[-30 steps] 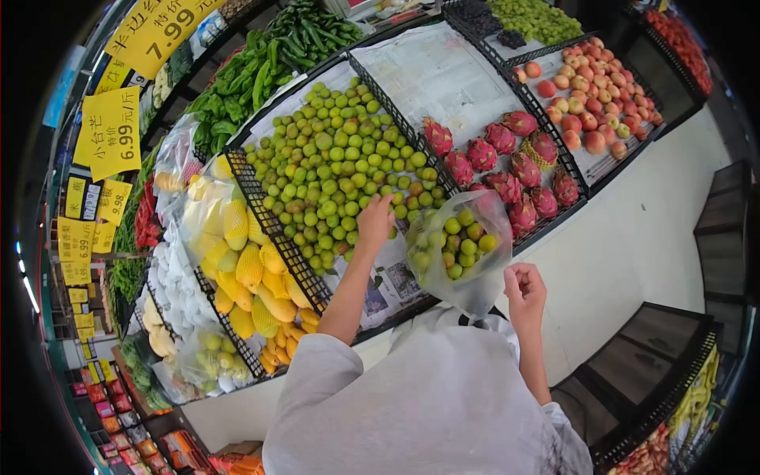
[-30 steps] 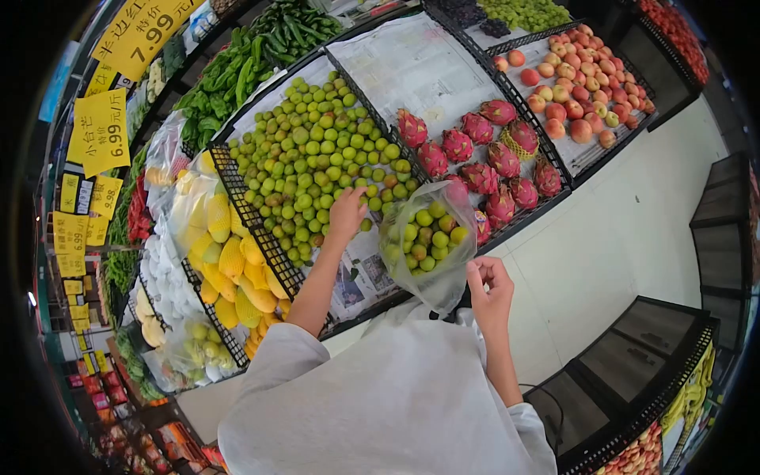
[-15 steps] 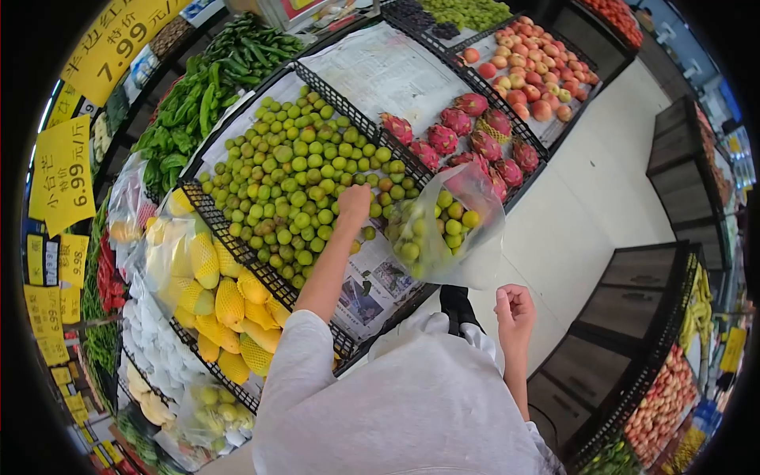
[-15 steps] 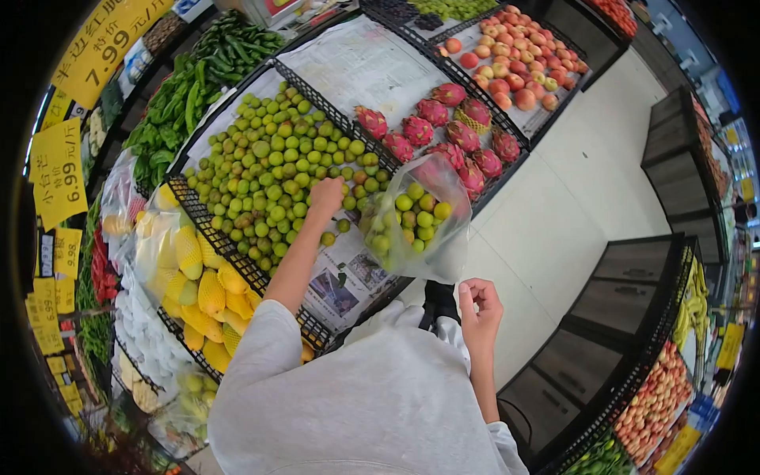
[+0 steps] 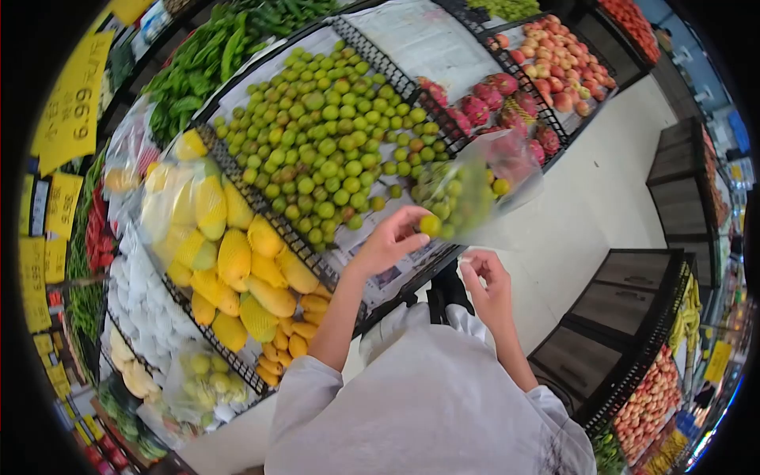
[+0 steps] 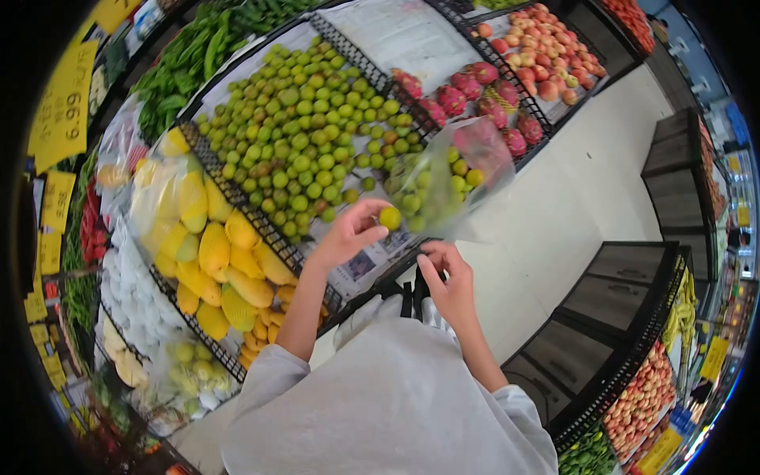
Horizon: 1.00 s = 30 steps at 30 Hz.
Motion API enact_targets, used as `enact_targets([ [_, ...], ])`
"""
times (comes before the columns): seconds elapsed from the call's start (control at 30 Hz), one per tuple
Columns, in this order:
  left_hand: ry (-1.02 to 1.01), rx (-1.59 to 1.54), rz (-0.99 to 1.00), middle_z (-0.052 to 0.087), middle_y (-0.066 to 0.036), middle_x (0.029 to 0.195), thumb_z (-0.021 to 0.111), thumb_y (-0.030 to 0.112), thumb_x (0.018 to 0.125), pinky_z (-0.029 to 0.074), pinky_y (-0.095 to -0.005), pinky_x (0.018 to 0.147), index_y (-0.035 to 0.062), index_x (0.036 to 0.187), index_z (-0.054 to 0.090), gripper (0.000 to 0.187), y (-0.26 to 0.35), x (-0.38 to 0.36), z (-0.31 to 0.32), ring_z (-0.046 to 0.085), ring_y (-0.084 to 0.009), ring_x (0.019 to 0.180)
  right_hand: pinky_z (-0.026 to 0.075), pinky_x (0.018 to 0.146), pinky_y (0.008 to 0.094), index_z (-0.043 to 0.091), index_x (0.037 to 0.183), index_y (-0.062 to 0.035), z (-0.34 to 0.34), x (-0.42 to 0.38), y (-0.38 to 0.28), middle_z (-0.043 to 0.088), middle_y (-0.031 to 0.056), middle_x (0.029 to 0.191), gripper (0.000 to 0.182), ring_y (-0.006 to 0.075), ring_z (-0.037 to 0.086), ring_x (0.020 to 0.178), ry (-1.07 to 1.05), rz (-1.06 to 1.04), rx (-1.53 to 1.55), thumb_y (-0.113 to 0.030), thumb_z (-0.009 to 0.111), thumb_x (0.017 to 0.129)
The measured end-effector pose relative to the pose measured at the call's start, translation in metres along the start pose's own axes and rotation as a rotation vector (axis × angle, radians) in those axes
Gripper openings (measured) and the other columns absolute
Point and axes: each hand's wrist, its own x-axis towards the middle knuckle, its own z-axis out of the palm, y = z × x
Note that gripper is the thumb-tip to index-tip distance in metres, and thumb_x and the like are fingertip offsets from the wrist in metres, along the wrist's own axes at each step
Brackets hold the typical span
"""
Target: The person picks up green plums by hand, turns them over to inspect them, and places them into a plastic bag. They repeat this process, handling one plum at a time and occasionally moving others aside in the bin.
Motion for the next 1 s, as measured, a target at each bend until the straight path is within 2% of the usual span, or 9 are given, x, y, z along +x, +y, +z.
enact_targets([
  [0.07,-0.02,-0.11,-0.037,0.061,-0.002,0.126,0.066,0.014,0.098,0.051,-0.0279,0.088,0.0033,0.137,0.052,0.043,0.018,-0.039,0.014,0.06,-0.0099,0.104,0.048,0.069,0.0242,0.064,0.115,-0.0003,0.022,0.005,-0.008,0.06,0.0016,0.082,0.023,0.007,0.055,0.072,-0.095,-0.043,0.058,-0.004,0.069,0.093],
  [0.1,-0.009,-0.159,-0.004,0.059,0.0,0.108,0.062,0.018,0.1,0.043,-0.0199,0.07,0.0051,0.144,0.049,0.048,0.019,-0.054,0.02,0.053,-0.0045,0.087,0.048,0.069,0.0244,0.064,0.118,-0.0005,0.032,0.008,-0.01,0.06,0.0019,0.084,0.026,0.0071,0.054,0.073,-0.139,-0.065,0.093,-0.004,0.069,0.093],
  [0.17,-0.013,-0.41,-0.142,0.055,0.002,0.097,0.055,0.02,0.103,0.039,-0.0211,0.067,0.0036,0.144,0.049,0.044,0.008,-0.079,0.017,0.048,-0.0054,0.081,0.048,0.068,0.026,0.065,0.123,-0.0041,0.045,0.012,-0.01,0.059,0.0041,0.088,0.035,0.0109,0.056,0.072,-0.249,-0.179,0.002,-0.004,0.072,0.088],
  [0.27,0.086,-0.464,-0.061,0.051,0.003,0.09,0.049,0.021,0.106,0.037,-0.023,0.065,0.0021,0.144,0.048,0.043,-0.003,-0.099,0.029,0.045,-0.0071,0.077,0.049,0.067,0.0279,0.067,0.121,-0.0077,0.056,0.009,-0.028,0.057,0.0064,0.088,0.042,0.0159,0.059,0.071,-0.34,-0.297,-0.19,-0.005,0.078,0.081],
  [0.43,0.196,-0.52,-0.032,0.049,0.004,0.087,0.048,0.024,0.107,0.038,-0.0224,0.065,0.0014,0.146,0.047,0.045,-0.013,-0.117,0.028,0.044,-0.0068,0.075,0.05,0.069,0.0294,0.068,0.119,-0.0074,0.073,0.008,-0.019,0.058,0.0068,0.09,0.042,0.0163,0.059,0.072,-0.419,-0.295,-0.132,-0.008,0.081,0.078],
  [0.57,0.275,-0.607,0.037,0.053,0.003,0.087,0.049,0.029,0.107,0.04,-0.0226,0.066,0.0029,0.135,0.054,0.038,-0.027,-0.118,0.028,0.048,-0.0072,0.075,0.051,0.073,0.0317,0.073,0.108,-0.0079,0.082,0.013,-0.019,0.059,0.0078,0.09,0.036,0.0174,0.059,0.079,-0.364,-0.349,-0.196,-0.011,0.084,0.074],
  [0.73,0.301,-0.712,-0.039,0.058,0.0,0.089,0.044,0.041,0.108,0.041,-0.0249,0.066,0.004,0.12,0.058,0.041,-0.036,-0.123,0.028,0.05,-0.0102,0.074,0.053,0.088,0.0372,0.074,0.103,-0.0075,0.09,0.016,-0.013,0.068,0.0134,0.108,0.036,0.0308,0.065,0.1,-0.438,-0.439,-0.17,-0.013,0.086,0.07],
  [0.83,0.227,-0.671,-0.04,0.063,-0.005,0.105,0.032,0.055,0.108,0.042,-0.0288,0.074,0.0047,0.119,0.058,0.058,-0.023,-0.128,0.036,0.051,-0.0131,0.081,0.052,0.079,0.0364,0.073,0.102,-0.0077,0.091,0.012,-0.008,0.066,0.0098,0.095,0.035,0.0276,0.064,0.09,-0.497,-0.449,-0.103,-0.018,0.087,0.071],
  [1.0,0.118,-0.896,0.02,0.059,-0.003,0.107,0.028,0.06,0.106,0.042,-0.0294,0.077,0.0066,0.116,0.056,0.061,-0.032,-0.124,0.044,0.051,-0.0139,0.084,0.048,0.073,0.0293,0.075,0.106,-0.0076,0.089,0.012,-0.002,0.065,0.0049,0.091,0.034,0.0178,0.059,0.084,-0.528,-0.392,0.043,-0.017,0.087,0.076],
])
